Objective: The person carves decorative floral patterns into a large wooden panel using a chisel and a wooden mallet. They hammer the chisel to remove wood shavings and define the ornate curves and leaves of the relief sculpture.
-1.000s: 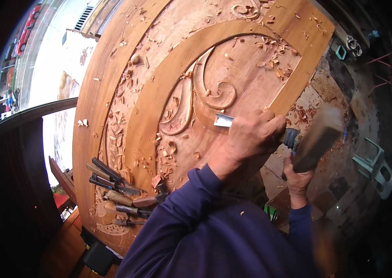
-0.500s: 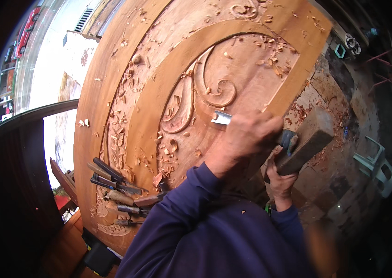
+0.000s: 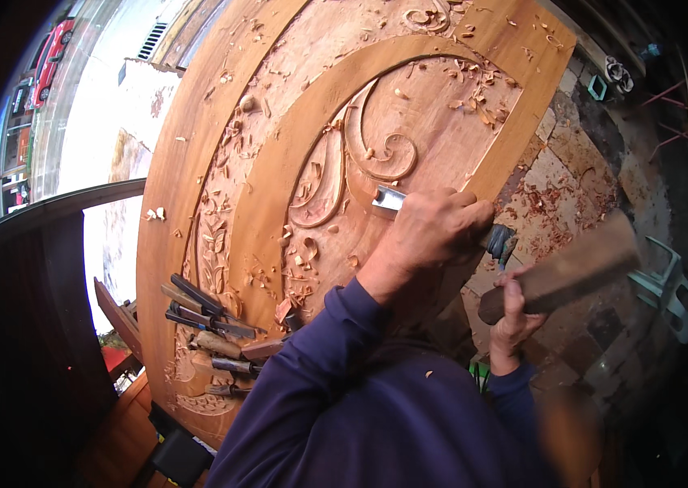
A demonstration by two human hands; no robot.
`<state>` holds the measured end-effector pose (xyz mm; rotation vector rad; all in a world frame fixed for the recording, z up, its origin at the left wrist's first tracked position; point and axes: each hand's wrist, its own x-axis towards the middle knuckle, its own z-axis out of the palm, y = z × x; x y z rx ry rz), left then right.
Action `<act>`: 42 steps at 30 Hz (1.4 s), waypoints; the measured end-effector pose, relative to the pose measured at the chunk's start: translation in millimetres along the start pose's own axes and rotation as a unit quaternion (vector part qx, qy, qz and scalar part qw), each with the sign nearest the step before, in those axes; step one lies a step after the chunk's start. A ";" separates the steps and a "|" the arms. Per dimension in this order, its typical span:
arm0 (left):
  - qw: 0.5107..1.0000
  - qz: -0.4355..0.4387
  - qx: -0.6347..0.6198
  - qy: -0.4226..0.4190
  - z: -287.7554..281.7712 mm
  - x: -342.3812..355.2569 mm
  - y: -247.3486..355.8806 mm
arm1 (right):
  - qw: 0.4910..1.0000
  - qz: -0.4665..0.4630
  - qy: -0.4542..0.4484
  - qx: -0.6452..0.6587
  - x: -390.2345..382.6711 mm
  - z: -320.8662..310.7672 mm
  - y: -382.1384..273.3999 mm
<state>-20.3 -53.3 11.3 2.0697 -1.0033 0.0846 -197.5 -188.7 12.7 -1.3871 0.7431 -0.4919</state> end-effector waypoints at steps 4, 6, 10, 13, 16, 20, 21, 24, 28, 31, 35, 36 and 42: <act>1.000 0.005 0.004 -0.004 -5.1 0.2 1.2 | 0.957 -0.085 -0.147 -0.235 -8.9 -22.8 60.9; 1.000 0.006 -0.001 -0.016 -7.2 -3.0 -1.8 | 0.974 -0.017 -0.168 -0.149 -8.1 -15.3 51.2; 1.000 0.014 -0.001 -0.016 -6.5 -7.5 -1.3 | 0.993 -0.105 -0.061 0.000 -16.3 -5.6 19.1; 0.999 0.034 -0.004 -0.034 -8.0 -5.7 -3.2 | 0.985 -0.092 -0.109 -0.097 -23.7 -14.3 70.8; 0.998 0.043 0.000 -0.055 -12.4 -12.9 -10.8 | 0.974 -0.068 -0.176 -0.126 -23.3 -9.5 37.3; 0.996 0.077 -0.002 -0.054 -11.8 -12.4 -7.7 | 0.995 -0.096 0.034 -0.003 -35.1 6.8 32.7; 0.995 0.079 -0.002 -0.055 -14.0 -13.0 -9.9 | 0.964 -0.214 -0.021 -0.158 -25.5 6.1 43.9; 0.993 0.081 0.009 -0.091 -21.2 -13.9 -16.8 | 0.987 -0.076 -0.093 -0.107 -25.0 2.5 51.1; 0.993 0.091 -0.001 -0.075 -20.3 -18.2 -14.7 | 0.989 -0.134 -0.056 0.007 -39.2 -10.9 45.8; 0.992 0.095 -0.009 -0.084 -20.8 -16.9 -17.3 | 0.980 -0.153 -0.079 -0.101 -31.5 -11.6 77.8; 0.989 0.085 0.011 -0.119 -26.0 -18.7 -20.5 | 0.968 -0.154 -0.153 -0.125 -33.5 -10.0 49.9; 0.990 0.084 0.009 -0.117 -25.4 -20.2 -20.8 | 0.989 -0.093 -0.110 0.027 -37.7 -6.6 43.3; 0.984 0.080 -0.008 -0.157 -37.2 -17.5 -24.5 | 0.954 -0.159 -0.162 -0.196 -25.0 -11.7 64.9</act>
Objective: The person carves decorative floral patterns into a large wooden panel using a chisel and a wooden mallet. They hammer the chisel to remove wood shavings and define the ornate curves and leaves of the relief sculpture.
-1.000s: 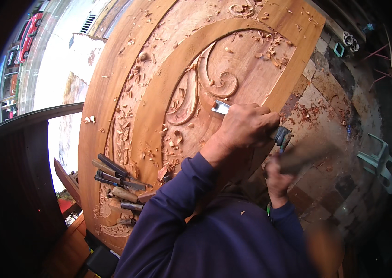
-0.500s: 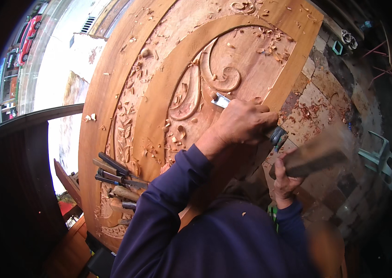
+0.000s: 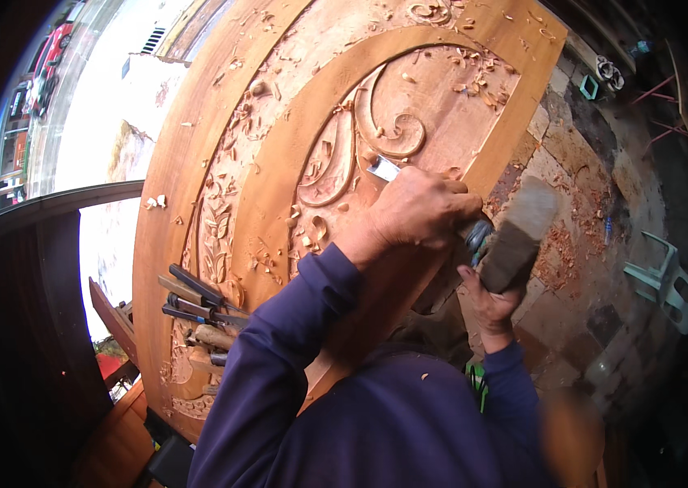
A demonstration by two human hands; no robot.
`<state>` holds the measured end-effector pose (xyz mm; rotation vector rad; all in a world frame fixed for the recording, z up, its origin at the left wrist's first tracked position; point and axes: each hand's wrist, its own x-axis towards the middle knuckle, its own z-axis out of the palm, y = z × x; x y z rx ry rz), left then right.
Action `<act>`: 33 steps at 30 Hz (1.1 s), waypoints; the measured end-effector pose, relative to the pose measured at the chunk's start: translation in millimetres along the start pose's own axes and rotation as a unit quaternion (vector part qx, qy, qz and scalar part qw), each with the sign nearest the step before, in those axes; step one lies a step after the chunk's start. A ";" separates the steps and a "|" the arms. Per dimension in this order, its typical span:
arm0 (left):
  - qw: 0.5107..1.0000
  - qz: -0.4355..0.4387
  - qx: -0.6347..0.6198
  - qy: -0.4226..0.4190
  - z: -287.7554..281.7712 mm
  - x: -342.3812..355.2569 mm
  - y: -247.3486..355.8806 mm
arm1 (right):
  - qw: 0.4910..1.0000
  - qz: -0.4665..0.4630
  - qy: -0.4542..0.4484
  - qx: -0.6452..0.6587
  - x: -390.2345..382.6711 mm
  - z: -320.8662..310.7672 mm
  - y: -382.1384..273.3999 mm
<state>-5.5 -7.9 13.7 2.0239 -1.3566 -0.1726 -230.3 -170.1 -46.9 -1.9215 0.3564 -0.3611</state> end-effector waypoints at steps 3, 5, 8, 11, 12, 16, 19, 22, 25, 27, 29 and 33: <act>1.000 0.012 0.002 0.010 -0.3 -4.0 1.1 | 0.991 -0.050 0.050 0.110 -2.3 -6.0 -15.2; 0.998 0.044 -0.040 0.001 1.5 -5.6 -2.7 | 0.989 -0.147 0.029 -0.017 1.6 1.8 -9.6; 0.998 0.061 -0.034 -0.008 -3.2 -10.2 -7.7 | 0.983 -0.163 0.057 -0.063 6.1 12.5 -19.8; 0.998 0.062 -0.033 -0.005 -9.1 -10.5 -4.3 | 0.994 -0.075 0.078 -0.008 -13.9 4.9 -10.3; 0.997 0.063 -0.031 -0.002 -9.2 -9.6 -3.6 | 0.992 -0.034 0.111 0.043 -21.4 6.4 -10.0; 0.997 0.073 0.030 -0.021 -10.1 -9.8 7.0 | 0.997 0.005 0.017 -0.073 -26.5 -26.6 -5.8; 0.996 0.069 0.059 -0.009 1.0 -16.9 36.1 | 0.997 -0.010 0.006 -0.076 -25.4 -43.5 -13.7; 0.998 0.057 -0.019 -0.006 13.9 -11.7 23.5 | 0.999 0.043 0.024 0.019 -25.5 -37.8 -22.1; 0.999 0.053 0.010 0.004 14.4 -1.7 11.0 | 0.990 0.069 0.036 0.114 -26.0 -41.4 -12.7; 0.999 0.031 0.022 0.022 13.5 1.5 6.5 | 0.993 0.054 0.009 0.105 -21.4 -42.9 -12.1; 0.999 0.027 0.026 0.029 14.1 0.8 3.7 | 0.996 0.029 0.010 0.078 -12.5 -43.6 -16.9; 0.999 0.015 0.033 -0.006 4.5 -4.1 1.8 | 0.997 -0.017 -0.001 0.077 8.2 -44.9 -27.5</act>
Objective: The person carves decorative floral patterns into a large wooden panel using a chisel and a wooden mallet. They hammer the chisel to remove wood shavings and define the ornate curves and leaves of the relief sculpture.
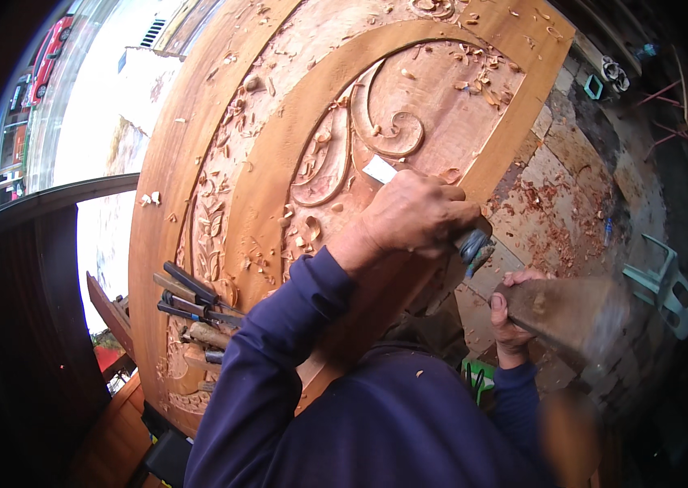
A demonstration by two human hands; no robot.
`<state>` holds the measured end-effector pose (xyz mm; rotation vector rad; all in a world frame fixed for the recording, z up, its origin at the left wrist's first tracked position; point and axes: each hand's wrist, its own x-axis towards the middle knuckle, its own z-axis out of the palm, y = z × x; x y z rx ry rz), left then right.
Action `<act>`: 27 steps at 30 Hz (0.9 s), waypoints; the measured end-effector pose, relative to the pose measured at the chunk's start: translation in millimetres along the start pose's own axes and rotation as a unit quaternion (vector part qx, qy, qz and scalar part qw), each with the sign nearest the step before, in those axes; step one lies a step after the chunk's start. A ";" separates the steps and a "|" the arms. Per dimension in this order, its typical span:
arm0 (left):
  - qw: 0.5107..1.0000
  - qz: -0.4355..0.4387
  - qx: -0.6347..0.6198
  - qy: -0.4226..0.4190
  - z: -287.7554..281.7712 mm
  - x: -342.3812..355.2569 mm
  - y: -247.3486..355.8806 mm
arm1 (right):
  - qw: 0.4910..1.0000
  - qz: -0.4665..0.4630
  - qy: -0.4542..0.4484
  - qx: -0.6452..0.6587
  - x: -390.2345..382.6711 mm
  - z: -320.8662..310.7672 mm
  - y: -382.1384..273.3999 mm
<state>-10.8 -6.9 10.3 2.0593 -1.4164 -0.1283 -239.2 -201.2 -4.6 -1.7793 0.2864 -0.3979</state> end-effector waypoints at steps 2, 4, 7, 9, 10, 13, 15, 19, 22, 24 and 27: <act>1.000 0.007 -0.024 -0.004 -8.1 -2.1 -1.6 | 0.977 -0.084 -0.025 -0.194 12.1 5.5 -1.1; 0.998 0.023 -0.051 -0.007 -9.9 1.7 -2.5 | 0.967 -0.121 -0.050 -0.218 18.1 1.3 31.0; 0.995 0.045 -0.069 0.051 -14.0 0.4 -8.1 | 0.955 -0.202 -0.053 -0.212 33.8 13.4 21.8; 0.995 0.026 -0.094 0.037 -13.0 -2.6 -6.4 | 0.961 -0.195 0.033 -0.196 31.9 18.7 15.5; 0.994 0.025 -0.095 0.038 -11.7 -3.8 -7.1 | 0.962 -0.209 0.060 -0.166 35.4 19.6 16.0; 0.993 0.059 -0.096 0.044 -8.0 -7.1 -11.0 | 0.883 -0.310 -0.122 -0.329 56.0 6.7 22.0; 0.996 0.043 -0.078 0.010 -10.5 -7.8 -14.8 | 0.927 -0.312 -0.072 -0.194 64.0 14.8 34.1; 0.993 0.061 -0.098 0.004 -8.5 -7.6 -15.4 | 0.937 -0.308 -0.003 -0.165 51.5 22.2 15.7; 0.994 0.068 -0.084 0.001 -11.9 -7.7 -15.5 | 0.921 -0.333 -0.022 -0.203 57.7 26.3 21.7; 0.995 0.051 -0.080 -0.010 -19.9 -8.8 -19.2 | 0.905 -0.321 -0.124 -0.250 77.9 15.8 7.8; 0.992 0.074 -0.105 0.003 -16.6 -8.2 -19.2 | 0.913 -0.360 0.004 -0.191 61.4 24.6 7.6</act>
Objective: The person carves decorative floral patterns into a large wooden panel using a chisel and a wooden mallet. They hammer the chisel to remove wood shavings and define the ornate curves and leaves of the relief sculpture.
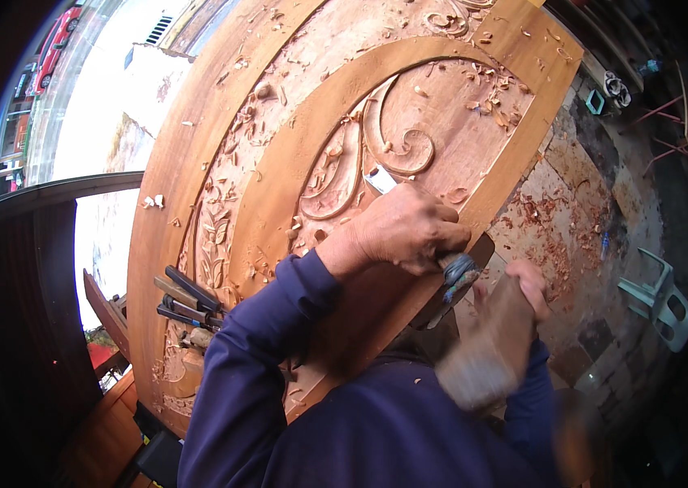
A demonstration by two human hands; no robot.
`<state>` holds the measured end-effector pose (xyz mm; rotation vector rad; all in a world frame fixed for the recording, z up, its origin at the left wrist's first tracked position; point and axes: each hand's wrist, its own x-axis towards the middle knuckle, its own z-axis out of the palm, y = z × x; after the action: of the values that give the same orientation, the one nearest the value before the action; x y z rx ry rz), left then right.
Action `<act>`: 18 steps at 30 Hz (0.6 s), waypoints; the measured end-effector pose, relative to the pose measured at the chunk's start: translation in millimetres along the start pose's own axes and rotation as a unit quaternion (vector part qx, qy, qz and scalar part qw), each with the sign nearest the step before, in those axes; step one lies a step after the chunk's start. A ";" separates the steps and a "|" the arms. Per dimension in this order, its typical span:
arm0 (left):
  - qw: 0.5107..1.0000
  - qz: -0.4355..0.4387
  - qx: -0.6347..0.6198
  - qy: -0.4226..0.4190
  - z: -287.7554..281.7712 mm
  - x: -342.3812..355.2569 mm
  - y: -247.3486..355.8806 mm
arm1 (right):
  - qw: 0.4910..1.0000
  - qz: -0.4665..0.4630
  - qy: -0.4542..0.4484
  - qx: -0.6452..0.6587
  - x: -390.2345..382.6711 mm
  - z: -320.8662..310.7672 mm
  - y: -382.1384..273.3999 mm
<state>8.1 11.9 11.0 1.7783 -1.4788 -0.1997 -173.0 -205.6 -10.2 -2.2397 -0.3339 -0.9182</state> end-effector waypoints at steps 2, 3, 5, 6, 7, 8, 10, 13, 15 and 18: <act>1.000 0.011 -0.003 -0.010 -0.6 0.6 0.4 | 0.993 -0.036 0.083 0.070 1.1 9.2 3.4; 1.000 0.020 -0.004 -0.021 -1.3 0.3 0.5 | 0.999 -0.027 -0.019 0.022 2.2 5.4 6.6; 0.999 0.022 -0.010 -0.022 -6.5 -2.4 -3.0 | 0.992 -0.027 -0.121 -0.026 7.7 5.5 13.3; 0.999 0.025 -0.016 -0.025 -9.0 -3.0 -5.0 | 0.992 -0.028 -0.119 -0.027 10.6 3.2 9.6; 0.999 0.026 -0.014 -0.025 -9.8 -3.1 -5.6 | 0.995 -0.026 -0.093 -0.014 13.9 -1.0 1.7; 0.999 0.028 -0.002 -0.030 -7.9 -3.3 -5.0 | 0.997 -0.021 -0.068 -0.002 15.6 -2.8 -4.7; 0.999 0.033 0.008 -0.035 -7.1 -2.5 -5.4 | 0.999 -0.018 0.032 0.035 5.1 9.9 -6.1; 0.998 0.031 -0.004 -0.054 -10.6 -6.6 -3.5 | 0.992 -0.024 -0.095 -0.076 4.2 7.7 -4.1; 0.996 0.024 -0.003 -0.084 -13.6 -9.8 -4.3 | 0.996 -0.026 -0.088 -0.016 14.3 5.6 -8.7; 0.994 0.029 0.016 -0.105 -14.2 -10.2 -5.2 | 0.998 -0.029 -0.029 0.040 15.5 10.2 -15.6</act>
<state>17.1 27.6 13.5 1.7796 -1.6887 -0.3438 -163.8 -187.5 3.1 -2.1964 -0.4556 -0.8552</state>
